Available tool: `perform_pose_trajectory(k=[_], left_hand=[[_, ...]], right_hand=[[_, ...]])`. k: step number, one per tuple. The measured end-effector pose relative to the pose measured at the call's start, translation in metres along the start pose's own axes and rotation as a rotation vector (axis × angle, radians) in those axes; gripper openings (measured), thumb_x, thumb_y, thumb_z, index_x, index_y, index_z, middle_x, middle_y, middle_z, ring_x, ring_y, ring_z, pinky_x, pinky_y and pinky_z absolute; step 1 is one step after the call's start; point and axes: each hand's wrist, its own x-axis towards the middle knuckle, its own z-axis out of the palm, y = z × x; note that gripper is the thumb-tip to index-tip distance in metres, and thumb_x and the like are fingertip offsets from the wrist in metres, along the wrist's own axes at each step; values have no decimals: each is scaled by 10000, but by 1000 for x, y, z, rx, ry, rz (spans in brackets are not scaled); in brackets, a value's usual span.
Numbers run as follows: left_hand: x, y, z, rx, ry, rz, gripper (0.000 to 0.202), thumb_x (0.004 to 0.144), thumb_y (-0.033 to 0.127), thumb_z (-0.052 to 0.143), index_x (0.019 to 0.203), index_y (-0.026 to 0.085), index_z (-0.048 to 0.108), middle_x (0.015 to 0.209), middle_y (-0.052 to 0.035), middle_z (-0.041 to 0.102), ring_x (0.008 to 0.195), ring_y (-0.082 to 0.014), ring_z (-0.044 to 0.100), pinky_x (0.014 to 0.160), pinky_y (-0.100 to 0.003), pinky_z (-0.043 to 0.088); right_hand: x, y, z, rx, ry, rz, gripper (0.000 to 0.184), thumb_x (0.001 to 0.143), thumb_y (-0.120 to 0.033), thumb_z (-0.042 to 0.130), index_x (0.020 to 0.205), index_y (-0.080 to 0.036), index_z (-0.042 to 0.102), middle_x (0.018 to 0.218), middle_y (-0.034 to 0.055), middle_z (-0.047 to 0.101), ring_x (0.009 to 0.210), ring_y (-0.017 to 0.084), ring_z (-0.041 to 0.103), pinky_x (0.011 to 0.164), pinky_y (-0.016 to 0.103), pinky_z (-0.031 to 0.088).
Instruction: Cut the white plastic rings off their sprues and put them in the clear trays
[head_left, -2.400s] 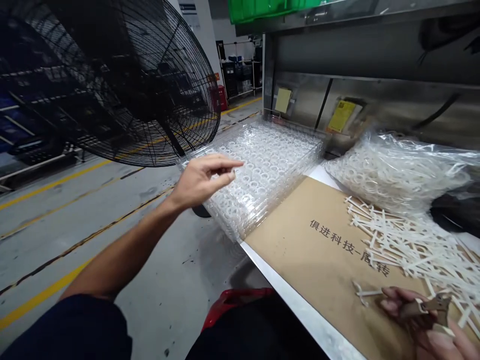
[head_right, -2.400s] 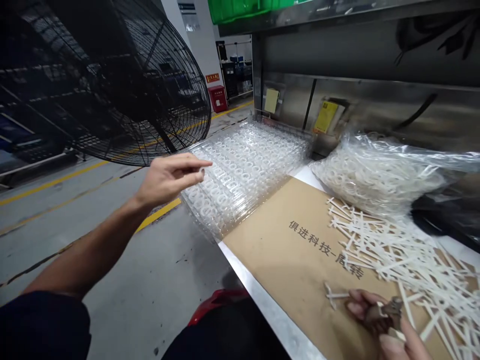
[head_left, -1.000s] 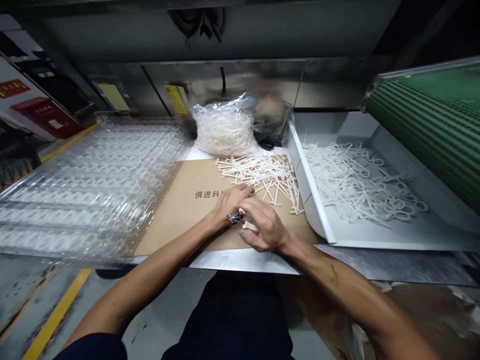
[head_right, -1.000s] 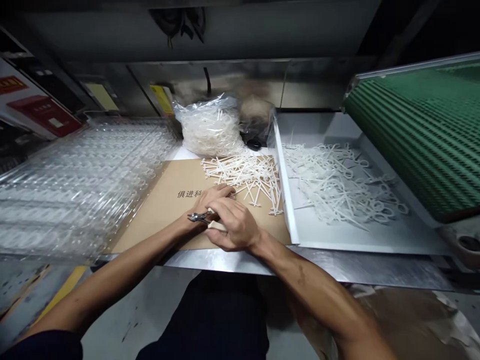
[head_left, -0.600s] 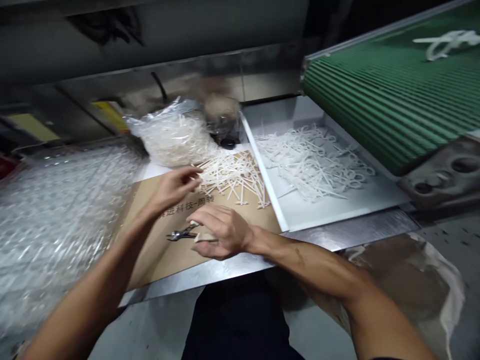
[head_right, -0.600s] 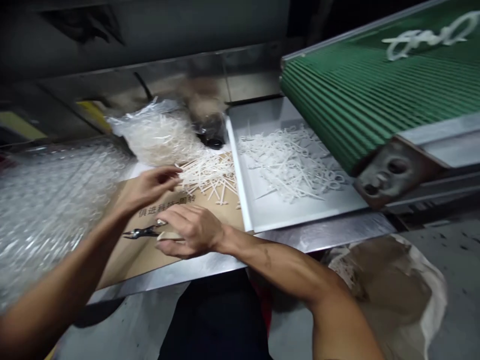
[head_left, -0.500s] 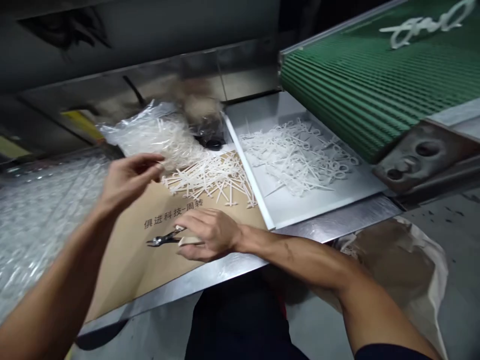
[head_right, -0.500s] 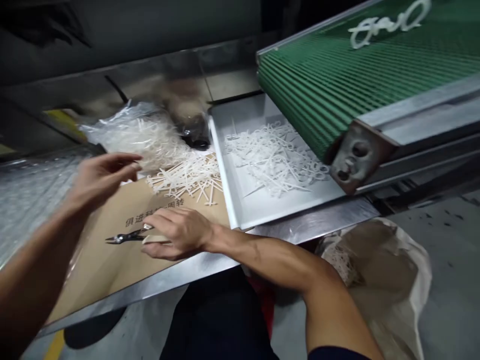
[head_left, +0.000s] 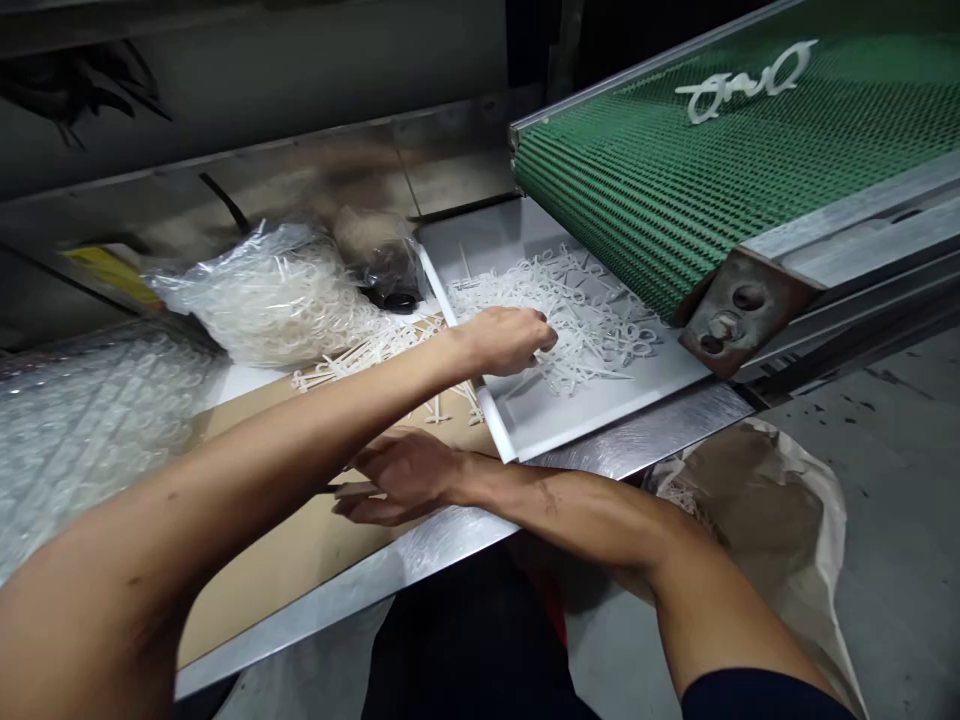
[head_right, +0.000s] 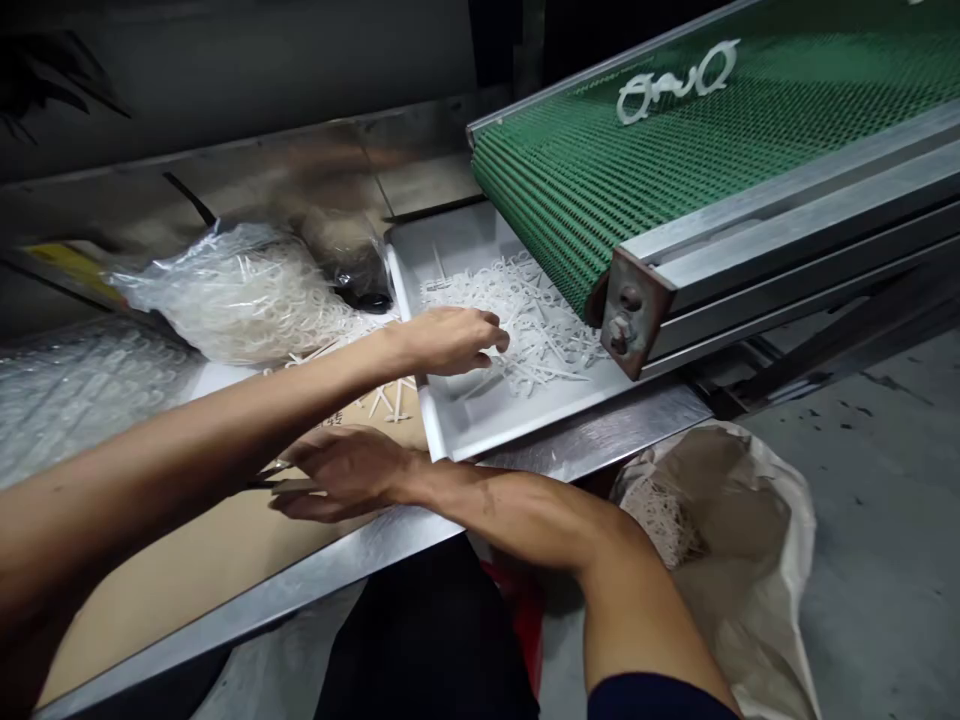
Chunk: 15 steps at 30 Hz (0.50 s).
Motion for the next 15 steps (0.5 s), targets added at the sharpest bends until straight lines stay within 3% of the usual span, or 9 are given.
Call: perform_pose_trajectory(k=[3,6,8,11,15], left_hand=[[16,3,10,0,-32,-10,135,867,112,649,904,168,766,976,-91,746,826,-212,699,669,-296,455],[8,-5,-4,-73,-12,34,86,879,141,662,864,169,742,887,-45,736,761,-161,658,629,-267,409],[-7,-13,-22,-234,76,46,61,892,194,685,859,163,727,807,-21,711,709,-134,624,620,-256,398],[-43,-24,-44,-651,248,-35,145,916,285,708,867,148,706,729,-27,674,654,-125,613,597,-252,414],[-103,-35,-46,-1056,454,-196,209,909,338,753,922,137,699,738,-55,674,647,-124,622,613,-258,485]], right_hand=[[0,1,-2,1,-24,14,381,1002,-559,587,1051,-199,700,1047,78,791,1094,272,719,928,376,571],[-1,0,-3,13,-9,-7,379,1002,-521,604,1184,-192,653,1210,88,760,1173,264,693,992,378,552],[-1,-2,-3,17,10,-21,401,1000,-491,618,1252,-180,604,1261,98,735,1183,254,685,1014,371,542],[-2,-2,-2,7,28,-36,422,1003,-479,617,1273,-158,574,1222,111,736,1124,254,696,984,374,556],[-3,3,-1,-10,33,-61,395,1003,-455,616,1263,-159,589,1143,111,746,1056,263,702,921,387,578]])
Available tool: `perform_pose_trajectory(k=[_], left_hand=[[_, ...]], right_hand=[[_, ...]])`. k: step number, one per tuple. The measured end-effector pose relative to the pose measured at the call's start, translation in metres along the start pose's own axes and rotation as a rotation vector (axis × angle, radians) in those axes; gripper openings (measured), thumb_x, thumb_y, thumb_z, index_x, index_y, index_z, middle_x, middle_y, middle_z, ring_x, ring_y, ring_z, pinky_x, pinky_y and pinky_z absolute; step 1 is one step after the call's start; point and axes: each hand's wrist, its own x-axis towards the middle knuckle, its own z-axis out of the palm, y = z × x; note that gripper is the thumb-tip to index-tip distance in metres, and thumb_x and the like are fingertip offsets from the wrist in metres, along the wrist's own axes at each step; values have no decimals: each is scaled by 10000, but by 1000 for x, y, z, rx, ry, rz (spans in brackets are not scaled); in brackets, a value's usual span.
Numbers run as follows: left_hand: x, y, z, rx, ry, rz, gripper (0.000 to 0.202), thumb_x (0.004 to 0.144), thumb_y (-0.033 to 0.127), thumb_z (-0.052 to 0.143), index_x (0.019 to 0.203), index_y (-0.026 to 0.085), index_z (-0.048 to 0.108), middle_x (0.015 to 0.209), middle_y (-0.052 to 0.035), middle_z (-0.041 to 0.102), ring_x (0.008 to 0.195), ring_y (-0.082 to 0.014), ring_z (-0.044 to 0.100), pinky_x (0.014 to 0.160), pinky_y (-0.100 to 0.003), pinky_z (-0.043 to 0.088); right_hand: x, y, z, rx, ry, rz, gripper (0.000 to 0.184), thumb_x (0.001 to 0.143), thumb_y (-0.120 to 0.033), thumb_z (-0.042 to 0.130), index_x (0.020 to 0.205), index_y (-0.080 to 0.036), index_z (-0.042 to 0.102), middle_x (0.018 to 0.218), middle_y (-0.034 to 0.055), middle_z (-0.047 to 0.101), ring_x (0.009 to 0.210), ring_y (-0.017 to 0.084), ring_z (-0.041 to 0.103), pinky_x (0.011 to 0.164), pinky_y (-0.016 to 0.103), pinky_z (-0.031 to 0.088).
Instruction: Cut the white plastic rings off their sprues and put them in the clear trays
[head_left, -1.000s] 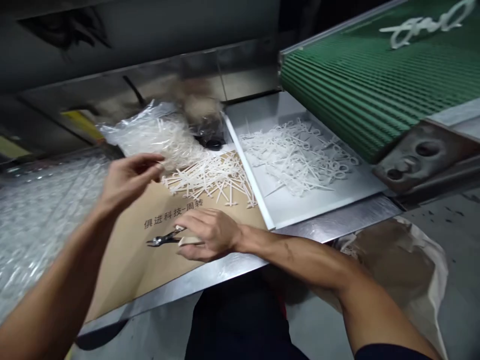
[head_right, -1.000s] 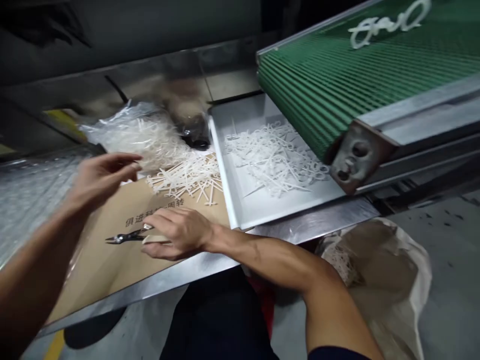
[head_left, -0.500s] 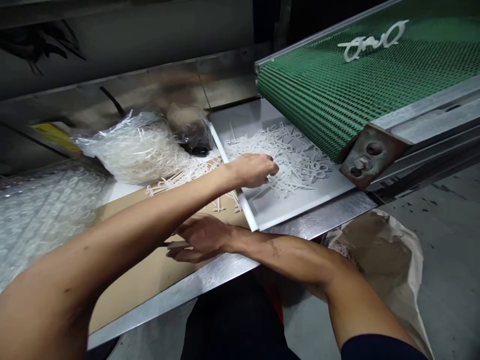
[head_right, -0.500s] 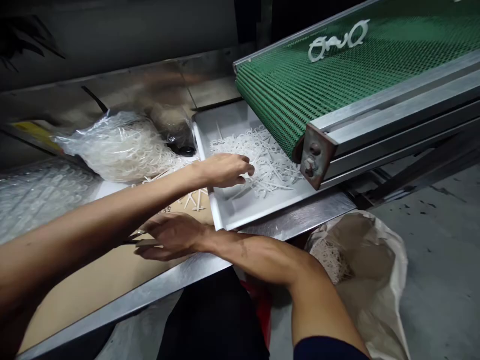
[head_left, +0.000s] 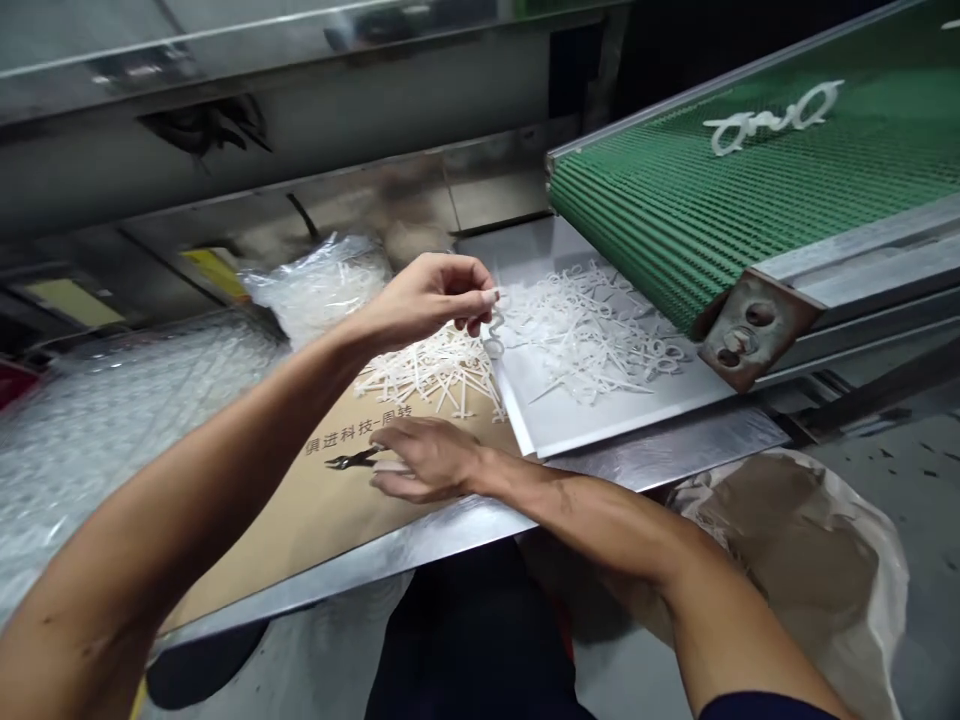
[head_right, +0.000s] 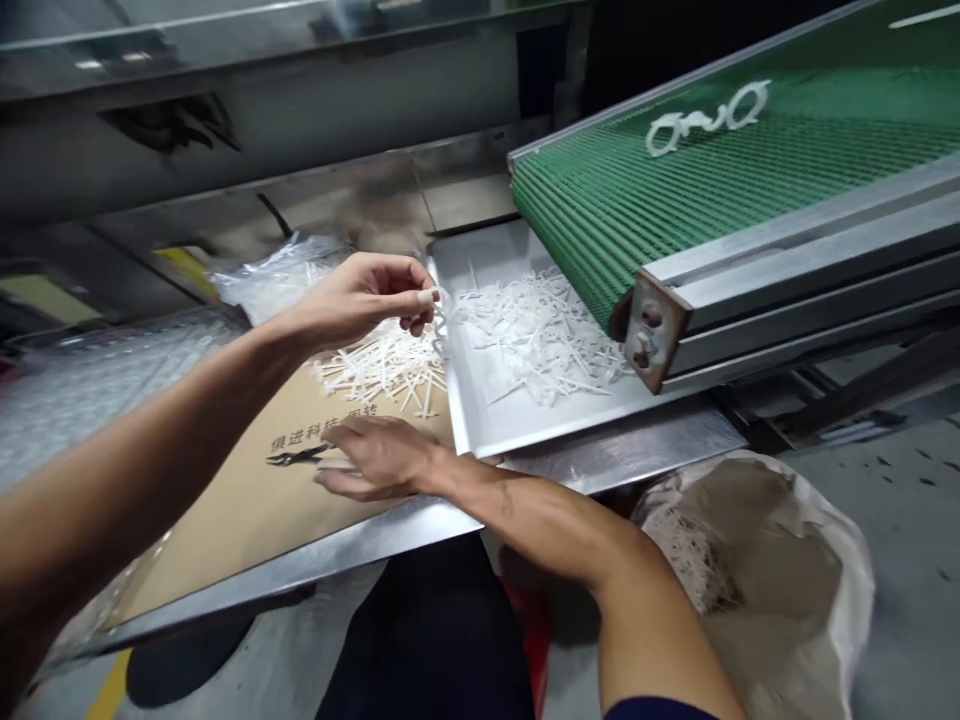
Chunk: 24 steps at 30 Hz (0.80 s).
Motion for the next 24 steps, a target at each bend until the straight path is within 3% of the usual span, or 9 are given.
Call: perform_pose_trajectory(k=[4,7,9,12,17,24], left_hand=[[-66,-20,-34,-136,281,-72,237,838,323,809,943,149,688,800,-55,704,667,-118,650,646,-245,525],[-128,-44,-52,-83,470,-146,236,829,311,760,982,167,653,846,-45,713,692,-121,677,666,-242,532],[-172,-64,-53,30,572,-208,235,833,309,702,1009,171,628,866,-44,716,709,-128,690,674,-246,535],[-230,-98,-35,175,670,-299,215,861,326,637,996,163,607,867,-52,719,727,-147,701,673,-256,538],[-285,-136,6,430,692,-346,180,930,321,581,981,171,666,930,-60,726,848,-190,687,792,-316,540],[-303,-139,20,731,472,-284,241,997,186,471,1042,189,707,1131,-113,727,1084,-246,649,1017,-423,479]], right_hand=[[-1,7,2,-3,10,7,375,998,-399,635,1246,-118,621,1139,154,730,1035,281,700,898,429,590],[-1,7,1,19,-8,-3,341,1010,-396,658,1250,-153,647,1191,107,701,1022,245,699,885,442,597],[-1,4,-2,40,-37,-29,311,1011,-386,658,1226,-162,654,1162,85,696,996,230,693,871,432,592],[-2,-1,-5,61,-88,-69,247,979,-324,635,1154,-151,646,1014,96,701,899,238,661,816,399,566],[-2,-4,-5,74,-146,-97,211,954,-286,589,1135,-179,614,934,89,679,800,232,612,763,363,525],[-1,-2,-8,65,-185,-69,224,966,-279,558,1165,-179,585,983,110,680,848,247,633,790,382,533]])
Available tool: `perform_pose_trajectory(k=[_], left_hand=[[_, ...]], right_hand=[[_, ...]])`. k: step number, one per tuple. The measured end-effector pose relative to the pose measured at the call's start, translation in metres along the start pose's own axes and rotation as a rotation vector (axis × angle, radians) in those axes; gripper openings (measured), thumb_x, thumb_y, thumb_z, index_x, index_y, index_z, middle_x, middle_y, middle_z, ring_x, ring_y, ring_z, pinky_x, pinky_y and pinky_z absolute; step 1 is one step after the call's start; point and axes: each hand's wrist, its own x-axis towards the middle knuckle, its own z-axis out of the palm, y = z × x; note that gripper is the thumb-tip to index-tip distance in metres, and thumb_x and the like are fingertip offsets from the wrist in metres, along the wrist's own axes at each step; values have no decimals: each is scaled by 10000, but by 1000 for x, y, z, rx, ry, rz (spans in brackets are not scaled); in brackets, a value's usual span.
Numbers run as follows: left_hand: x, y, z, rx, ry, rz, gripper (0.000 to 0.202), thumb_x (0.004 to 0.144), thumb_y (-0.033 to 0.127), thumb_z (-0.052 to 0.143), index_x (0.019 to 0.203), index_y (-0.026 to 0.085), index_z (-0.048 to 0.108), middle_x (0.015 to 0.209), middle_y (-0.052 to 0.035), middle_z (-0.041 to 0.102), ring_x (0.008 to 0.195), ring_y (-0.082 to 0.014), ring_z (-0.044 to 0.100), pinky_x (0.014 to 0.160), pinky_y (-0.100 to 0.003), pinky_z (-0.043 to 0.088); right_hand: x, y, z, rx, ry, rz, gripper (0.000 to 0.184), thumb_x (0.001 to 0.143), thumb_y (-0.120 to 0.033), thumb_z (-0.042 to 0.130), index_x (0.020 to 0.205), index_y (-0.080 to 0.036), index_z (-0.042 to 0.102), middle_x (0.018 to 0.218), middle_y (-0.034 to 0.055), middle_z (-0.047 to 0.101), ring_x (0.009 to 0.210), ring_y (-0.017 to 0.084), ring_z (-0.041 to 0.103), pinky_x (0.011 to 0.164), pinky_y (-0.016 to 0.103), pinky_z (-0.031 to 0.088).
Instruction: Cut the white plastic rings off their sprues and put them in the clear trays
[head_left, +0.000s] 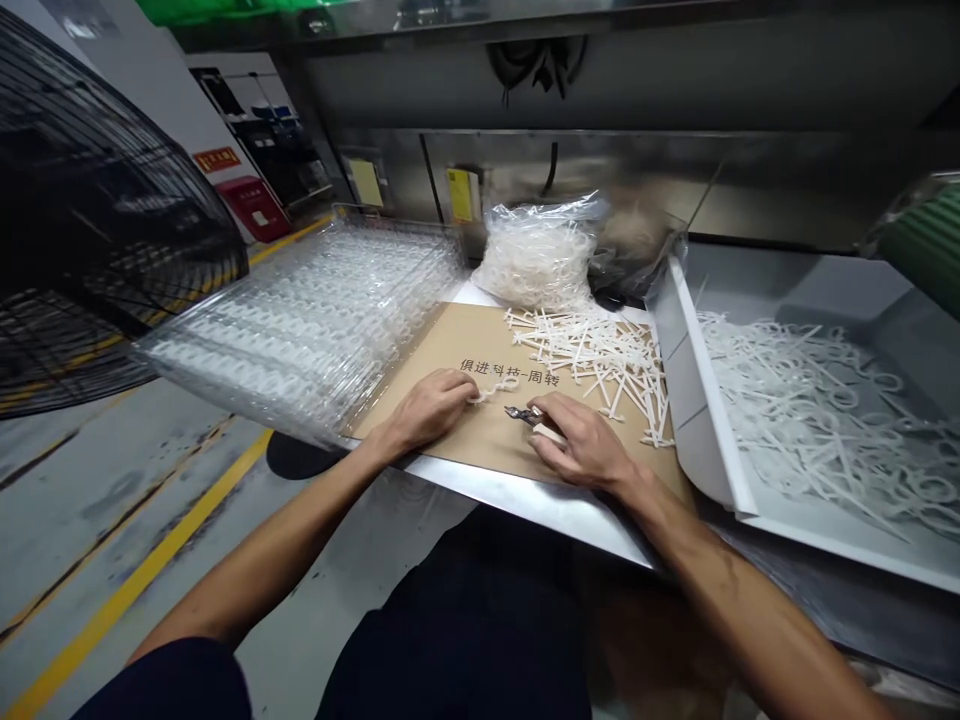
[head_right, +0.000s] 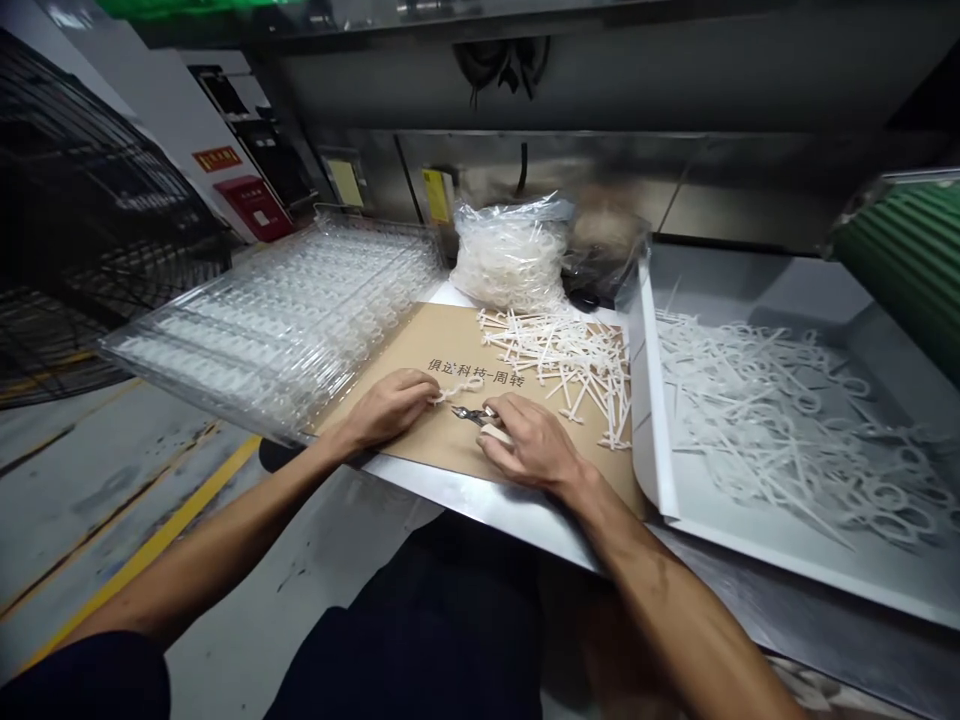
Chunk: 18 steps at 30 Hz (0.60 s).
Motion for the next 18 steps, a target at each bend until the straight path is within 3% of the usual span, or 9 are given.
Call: perform_pose_trajectory(k=[7,13,18], left_hand=[[-8,7,-8,107,-111,84,294,942,96,502,1134,212,692,1217,-92,708,1144,-243,629,1067,-412,455],[-15,18,6,112,46,-93,317,952,389,649,1198,190,637,1185,-116,653,1111,-283,600,995,-449,503],[-14,25,18,13,178,-168,162,983,294,610,1098,192,662,1019,-70,688,965,-224,644,908,-388,528]], right_hand=[[-2,5,1,4,-12,39,244,967,-279,577,1195,-194,573,1060,129,701,952,282,675,861,422,548],[-3,3,2,19,-38,106,253,968,-278,584,1209,-202,579,1098,138,705,1005,309,680,899,458,538],[2,-15,0,68,-63,214,251,978,-279,566,1212,-189,587,1075,141,696,969,309,664,880,476,528]])
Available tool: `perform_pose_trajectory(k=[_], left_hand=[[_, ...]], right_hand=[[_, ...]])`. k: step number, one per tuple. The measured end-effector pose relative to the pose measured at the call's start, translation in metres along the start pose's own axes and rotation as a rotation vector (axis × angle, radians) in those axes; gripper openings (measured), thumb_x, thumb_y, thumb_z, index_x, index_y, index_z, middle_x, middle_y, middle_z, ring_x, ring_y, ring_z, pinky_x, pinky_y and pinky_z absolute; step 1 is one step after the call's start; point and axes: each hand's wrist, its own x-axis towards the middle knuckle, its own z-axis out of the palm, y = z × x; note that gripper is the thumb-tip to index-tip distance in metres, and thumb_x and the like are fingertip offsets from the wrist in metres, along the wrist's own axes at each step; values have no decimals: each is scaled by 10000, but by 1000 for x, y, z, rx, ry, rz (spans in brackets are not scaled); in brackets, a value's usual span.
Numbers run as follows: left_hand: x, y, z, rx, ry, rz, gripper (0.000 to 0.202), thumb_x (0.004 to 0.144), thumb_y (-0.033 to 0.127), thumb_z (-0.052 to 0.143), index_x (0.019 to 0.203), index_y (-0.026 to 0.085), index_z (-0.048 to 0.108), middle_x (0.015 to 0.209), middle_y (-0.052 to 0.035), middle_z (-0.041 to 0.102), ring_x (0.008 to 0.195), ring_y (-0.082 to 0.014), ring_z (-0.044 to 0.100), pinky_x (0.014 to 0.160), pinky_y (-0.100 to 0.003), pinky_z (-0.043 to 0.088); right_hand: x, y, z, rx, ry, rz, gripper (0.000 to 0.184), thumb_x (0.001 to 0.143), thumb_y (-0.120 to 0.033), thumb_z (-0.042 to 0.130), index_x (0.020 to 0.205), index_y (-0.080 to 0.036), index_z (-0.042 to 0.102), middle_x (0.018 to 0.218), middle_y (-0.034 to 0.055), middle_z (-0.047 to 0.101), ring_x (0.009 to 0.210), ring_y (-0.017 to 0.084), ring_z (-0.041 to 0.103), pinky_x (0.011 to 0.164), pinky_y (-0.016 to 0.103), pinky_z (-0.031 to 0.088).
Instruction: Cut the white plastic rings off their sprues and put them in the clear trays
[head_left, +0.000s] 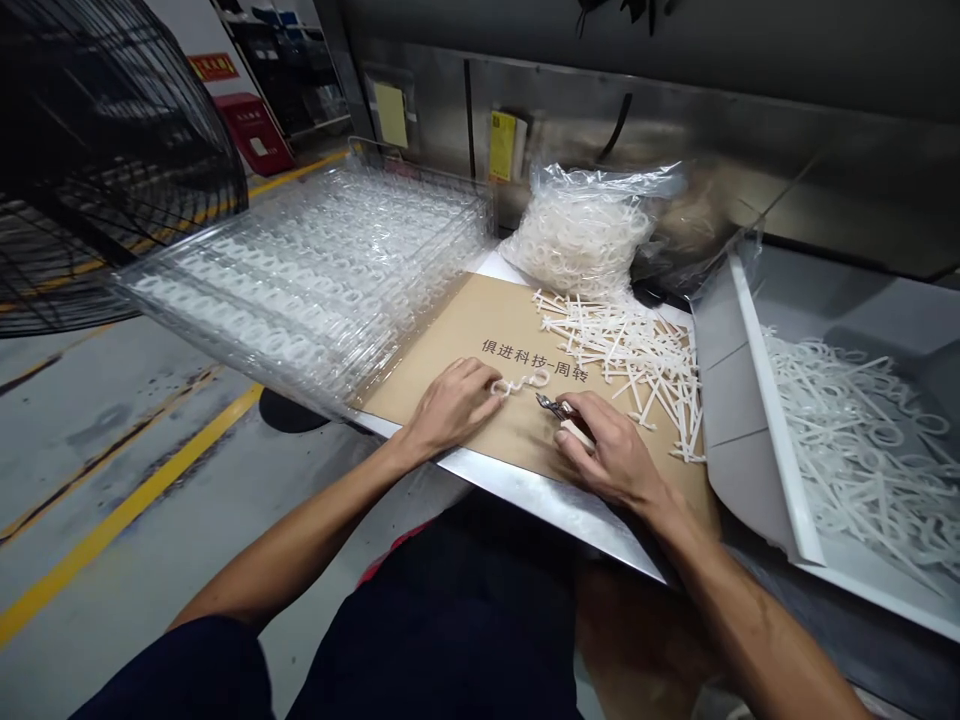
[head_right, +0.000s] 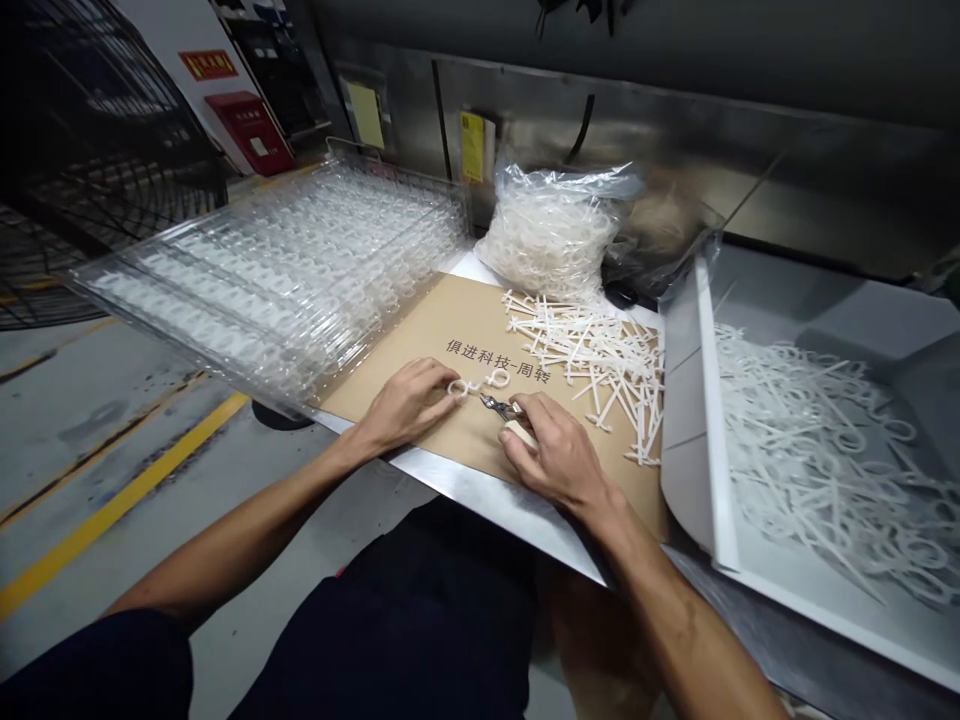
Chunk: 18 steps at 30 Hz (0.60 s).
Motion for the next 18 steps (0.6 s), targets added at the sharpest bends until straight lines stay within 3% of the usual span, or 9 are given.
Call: perform_pose_trajectory(k=[5,9,13,18], left_hand=[[-7,15,-3,-167,198,-77,183,952,225,638,1123,165,665,933,-38,708,815,-144,655,772,-288,539],[-12,28,-1,-384,353,-142,181,916,213,695,1093,175,714,901,-27,725,768,-126,647,730,-272,547],[-14,32,5,-506,370,-225,185,919,237,715,1096,185,727,915,-41,739,774,-137,665,727,-290,568],[-16,31,7,-498,387,-173,222,898,194,738,1120,200,723,921,-27,743,792,-133,674,720,-278,583]], right_hand=[[2,-31,-9,117,-109,160,199,1078,-318,458,1143,-217,616,1020,80,717,908,251,689,799,400,553],[7,-44,-18,354,-265,326,313,1111,-419,403,1045,-231,643,917,55,723,808,227,696,721,372,569],[14,-46,-20,501,-368,414,341,1107,-460,403,1014,-239,646,908,69,711,821,240,684,724,387,574],[18,-44,-15,506,-385,439,341,1101,-473,402,965,-252,623,893,68,686,789,235,644,678,380,541]])
